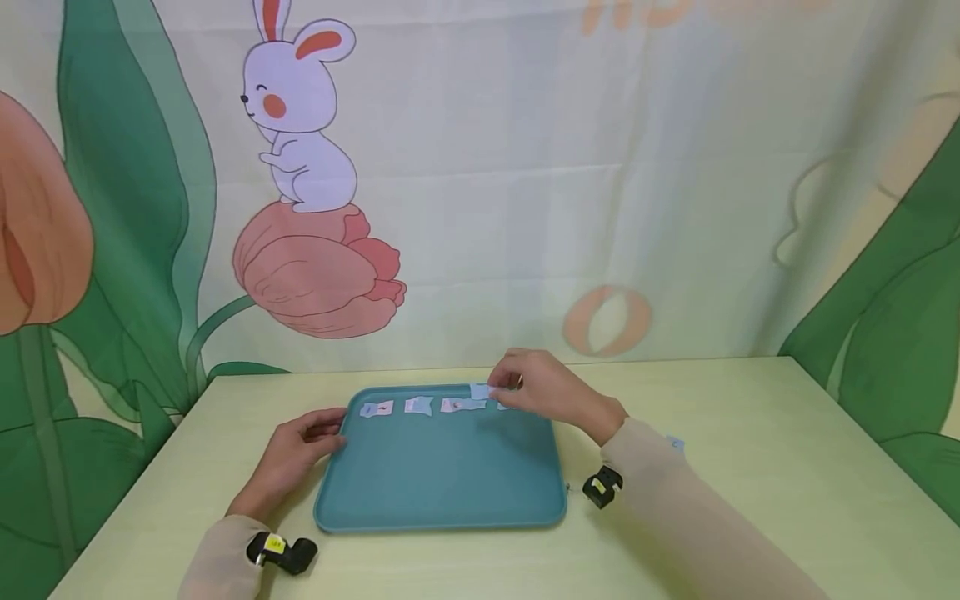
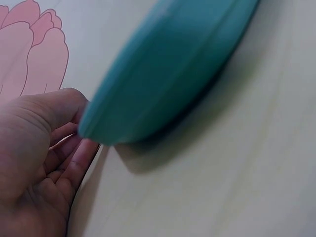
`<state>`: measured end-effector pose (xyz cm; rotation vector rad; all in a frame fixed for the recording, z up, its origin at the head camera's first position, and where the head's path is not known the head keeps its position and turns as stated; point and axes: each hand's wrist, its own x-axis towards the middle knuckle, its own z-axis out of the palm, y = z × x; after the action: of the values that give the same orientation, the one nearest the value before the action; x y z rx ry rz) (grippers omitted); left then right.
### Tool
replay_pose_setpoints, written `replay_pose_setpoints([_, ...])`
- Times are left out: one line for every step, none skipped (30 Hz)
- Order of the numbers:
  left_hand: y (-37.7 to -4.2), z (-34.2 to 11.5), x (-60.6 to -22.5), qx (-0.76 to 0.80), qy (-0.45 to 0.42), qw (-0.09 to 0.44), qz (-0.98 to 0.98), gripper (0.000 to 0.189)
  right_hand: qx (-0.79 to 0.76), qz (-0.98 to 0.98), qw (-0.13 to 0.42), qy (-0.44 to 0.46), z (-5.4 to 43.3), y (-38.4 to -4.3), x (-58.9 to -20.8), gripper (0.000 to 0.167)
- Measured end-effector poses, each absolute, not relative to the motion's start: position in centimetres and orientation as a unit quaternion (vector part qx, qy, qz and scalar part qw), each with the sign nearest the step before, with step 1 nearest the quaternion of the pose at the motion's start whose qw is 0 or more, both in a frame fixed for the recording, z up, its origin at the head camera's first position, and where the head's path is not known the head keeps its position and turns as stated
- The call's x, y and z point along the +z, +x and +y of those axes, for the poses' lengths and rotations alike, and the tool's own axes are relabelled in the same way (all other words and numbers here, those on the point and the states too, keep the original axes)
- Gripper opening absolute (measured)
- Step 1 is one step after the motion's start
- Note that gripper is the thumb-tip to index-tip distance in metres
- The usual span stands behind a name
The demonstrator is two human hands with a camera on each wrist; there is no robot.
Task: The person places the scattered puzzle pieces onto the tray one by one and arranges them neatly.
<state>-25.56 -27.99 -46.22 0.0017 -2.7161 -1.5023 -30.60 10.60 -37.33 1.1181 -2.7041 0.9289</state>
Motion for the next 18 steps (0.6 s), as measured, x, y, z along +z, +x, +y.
replay_pose_setpoints([-25.6, -28.0, -46.2, -0.484, 0.000, 0.019, -0.875, 0.051, 0.301, -0.881, 0.034, 0.364, 10.2, -30.6, -37.3, 0.009])
replay_pose_setpoints([-25.6, -28.0, -46.3, -0.484, -0.001, 0.019, -0.875, 0.051, 0.300, -0.881, 0.031, 0.364, 9.8, -30.7, -37.2, 0.009])
replay_pose_setpoints([-25.6, -28.0, -46.3, -0.483, -0.001, 0.020, -0.875, 0.051, 0.298, -0.882, 0.030, 0.363, 9.5, -30.7, -37.2, 0.010])
replay_pose_setpoints([-25.6, -28.0, -46.3, -0.483, -0.002, 0.020, -0.875, 0.051, 0.295, -0.884, 0.028, 0.363, 9.1, -30.7, -37.1, 0.011])
replay_pose_setpoints([-25.6, -28.0, -46.3, -0.483, -0.001, 0.021, -0.876, 0.051, 0.291, -0.885, 0.028, 0.363, 8.7, -30.8, -37.1, 0.011])
replay_pose_setpoints([-25.6, -28.0, -46.3, -0.482, -0.002, 0.022, -0.876, 0.051, 0.288, -0.886, 0.028, 0.362, 8.4, -30.8, -37.0, 0.012])
replay_pose_setpoints([-25.6, -28.0, -46.3, -0.482, -0.002, 0.023, -0.876, 0.051, 0.286, -0.887, 0.027, 0.362, 8.0, -30.8, -37.0, 0.012])
replay_pose_setpoints([-25.6, -28.1, -46.3, -0.483, -0.003, 0.024, -0.875, 0.050, 0.285, -0.887, 0.026, 0.362, 7.7, -30.8, -36.9, 0.013])
replay_pose_setpoints([-25.6, -28.1, -46.3, -0.484, -0.003, 0.025, -0.875, 0.050, 0.283, -0.887, 0.025, 0.364, 7.4, -30.8, -36.9, 0.013])
replay_pose_setpoints([-25.6, -28.1, -46.3, -0.484, -0.004, 0.026, -0.875, 0.050, 0.283, -0.886, 0.023, 0.366, 7.0, -30.8, -36.9, 0.012])
replay_pose_setpoints([-25.6, -28.2, -46.3, -0.485, -0.005, 0.026, -0.874, 0.050, 0.284, -0.885, 0.022, 0.369, 6.7, -30.8, -36.8, 0.012])
replay_pose_setpoints([-25.6, -28.2, -46.3, -0.486, -0.006, 0.027, -0.874, 0.050, 0.285, -0.884, 0.021, 0.371, 6.4, -30.8, -36.8, 0.012])
replay_pose_setpoints([-25.6, -28.2, -46.3, -0.486, -0.006, 0.027, -0.874, 0.050, 0.287, -0.883, 0.018, 0.372, 6.1, -30.8, -36.8, 0.011])
replay_pose_setpoints([-25.6, -28.2, -46.3, -0.486, -0.006, 0.026, -0.873, 0.050, 0.287, -0.882, 0.016, 0.373, 5.9, -30.8, -36.8, 0.011])
replay_pose_setpoints([-25.6, -28.2, -46.3, -0.486, -0.005, 0.026, -0.873, 0.050, 0.288, -0.882, 0.013, 0.373, 5.6, -30.8, -36.8, 0.011])
replay_pose_setpoints([-25.6, -28.1, -46.3, -0.486, -0.005, 0.026, -0.874, 0.050, 0.289, -0.882, 0.010, 0.372, 5.2, -30.7, -36.8, 0.011])
replay_pose_setpoints([-25.6, -28.1, -46.3, -0.486, -0.003, 0.025, -0.874, 0.051, 0.290, -0.883, 0.007, 0.370, 4.9, -30.7, -36.8, 0.012])
replay_pose_setpoints([-25.6, -28.1, -46.3, -0.486, -0.002, 0.024, -0.874, 0.051, 0.290, -0.884, 0.003, 0.367, 4.6, -30.7, -36.8, 0.012])
